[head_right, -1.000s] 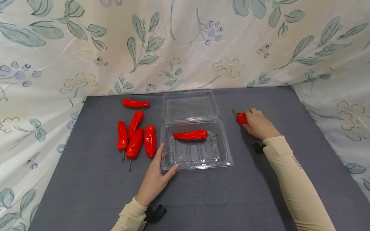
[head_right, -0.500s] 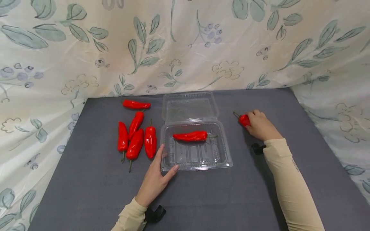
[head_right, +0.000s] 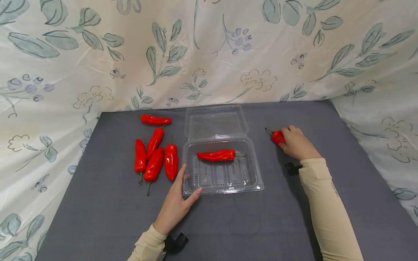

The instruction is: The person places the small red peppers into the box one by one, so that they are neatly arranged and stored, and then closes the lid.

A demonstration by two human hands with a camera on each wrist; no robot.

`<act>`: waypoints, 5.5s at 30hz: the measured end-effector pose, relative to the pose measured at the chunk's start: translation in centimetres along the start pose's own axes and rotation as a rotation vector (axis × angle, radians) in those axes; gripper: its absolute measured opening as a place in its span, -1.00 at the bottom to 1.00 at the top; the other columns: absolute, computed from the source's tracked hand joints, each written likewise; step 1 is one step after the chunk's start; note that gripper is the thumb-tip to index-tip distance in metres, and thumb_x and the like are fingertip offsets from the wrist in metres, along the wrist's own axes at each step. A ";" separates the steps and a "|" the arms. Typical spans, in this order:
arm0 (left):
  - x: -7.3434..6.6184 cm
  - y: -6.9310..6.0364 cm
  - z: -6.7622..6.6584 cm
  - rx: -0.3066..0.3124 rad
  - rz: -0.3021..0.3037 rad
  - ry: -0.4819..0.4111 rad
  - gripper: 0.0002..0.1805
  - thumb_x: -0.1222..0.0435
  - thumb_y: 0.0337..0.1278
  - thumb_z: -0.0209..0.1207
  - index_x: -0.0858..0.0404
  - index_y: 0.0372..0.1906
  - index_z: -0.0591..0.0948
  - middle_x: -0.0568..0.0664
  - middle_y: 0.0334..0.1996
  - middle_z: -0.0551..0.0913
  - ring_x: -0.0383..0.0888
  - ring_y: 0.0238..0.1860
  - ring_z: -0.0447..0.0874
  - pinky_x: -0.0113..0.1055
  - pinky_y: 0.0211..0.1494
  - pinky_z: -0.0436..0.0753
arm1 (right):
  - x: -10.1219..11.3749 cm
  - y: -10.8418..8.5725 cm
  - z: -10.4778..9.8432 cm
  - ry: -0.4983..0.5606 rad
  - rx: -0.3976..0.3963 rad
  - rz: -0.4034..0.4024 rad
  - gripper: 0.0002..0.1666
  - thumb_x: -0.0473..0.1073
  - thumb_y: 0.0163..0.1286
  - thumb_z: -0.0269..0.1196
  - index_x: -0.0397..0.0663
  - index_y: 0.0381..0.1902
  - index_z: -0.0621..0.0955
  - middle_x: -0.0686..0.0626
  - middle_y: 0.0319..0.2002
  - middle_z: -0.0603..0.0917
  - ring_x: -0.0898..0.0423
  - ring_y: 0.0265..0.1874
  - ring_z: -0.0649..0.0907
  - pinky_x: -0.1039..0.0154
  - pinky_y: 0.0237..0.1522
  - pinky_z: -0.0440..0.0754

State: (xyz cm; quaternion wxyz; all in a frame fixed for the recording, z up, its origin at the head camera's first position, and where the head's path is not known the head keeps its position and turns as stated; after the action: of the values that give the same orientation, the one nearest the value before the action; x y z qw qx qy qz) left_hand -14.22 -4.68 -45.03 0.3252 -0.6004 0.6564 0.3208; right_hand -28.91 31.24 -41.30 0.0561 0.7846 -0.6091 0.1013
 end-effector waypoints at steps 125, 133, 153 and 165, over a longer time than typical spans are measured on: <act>0.1 0.1 0.0 -0.004 0.049 0.007 -0.03 -0.14 0.10 0.21 -0.03 0.52 -0.02 0.01 0.40 0.28 -0.04 0.30 0.36 0.04 0.28 0.42 | 25.7 -4.6 3.9 -0.148 0.262 -0.735 -0.39 -0.11 -0.05 0.53 -0.05 0.01 0.60 0.00 -0.19 0.67 0.10 -0.25 0.61 0.19 -0.13 0.67; 0.1 0.2 0.0 0.007 0.040 0.003 -0.03 -0.15 0.10 0.21 -0.04 0.52 -0.03 0.01 0.41 0.25 -0.03 0.33 0.32 0.03 0.30 0.40 | 25.7 -4.7 4.0 -0.170 0.262 -0.745 -0.39 -0.11 -0.04 0.53 -0.03 0.02 0.59 0.00 -0.16 0.69 0.09 -0.23 0.62 0.17 -0.12 0.67; 0.2 0.1 0.0 0.013 0.030 0.010 -0.03 -0.15 0.10 0.20 -0.01 0.52 -0.02 0.04 0.39 0.28 -0.02 0.32 0.34 0.06 0.29 0.39 | 22.2 -4.0 0.7 -0.068 0.229 -0.565 -0.38 -0.05 0.16 0.41 -0.08 0.16 0.52 -0.01 -0.03 0.61 0.13 -0.16 0.61 0.17 -0.09 0.66; 0.3 0.2 0.2 0.013 0.029 0.015 -0.01 -0.13 0.10 0.22 -0.05 0.52 -0.04 0.03 0.40 0.27 -0.02 0.34 0.31 0.07 0.30 0.38 | 14.1 -5.0 -3.1 0.136 0.071 -0.135 -0.08 0.20 0.36 0.14 -0.21 0.45 0.11 -0.27 0.36 0.18 -0.22 0.30 0.28 -0.25 0.22 0.35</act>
State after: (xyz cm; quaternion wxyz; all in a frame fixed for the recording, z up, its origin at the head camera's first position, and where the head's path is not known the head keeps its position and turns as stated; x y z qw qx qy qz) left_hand -14.43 -4.69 -45.37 0.3196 -0.5911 0.6696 0.3164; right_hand -21.06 19.87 -34.89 0.0759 0.8166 -0.5457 0.1718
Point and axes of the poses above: each hand's wrist, its own y-axis towards the middle knuckle, its own z-axis out of the palm, x = y × z, the point moved 9 cm from there along y, towards the middle knuckle
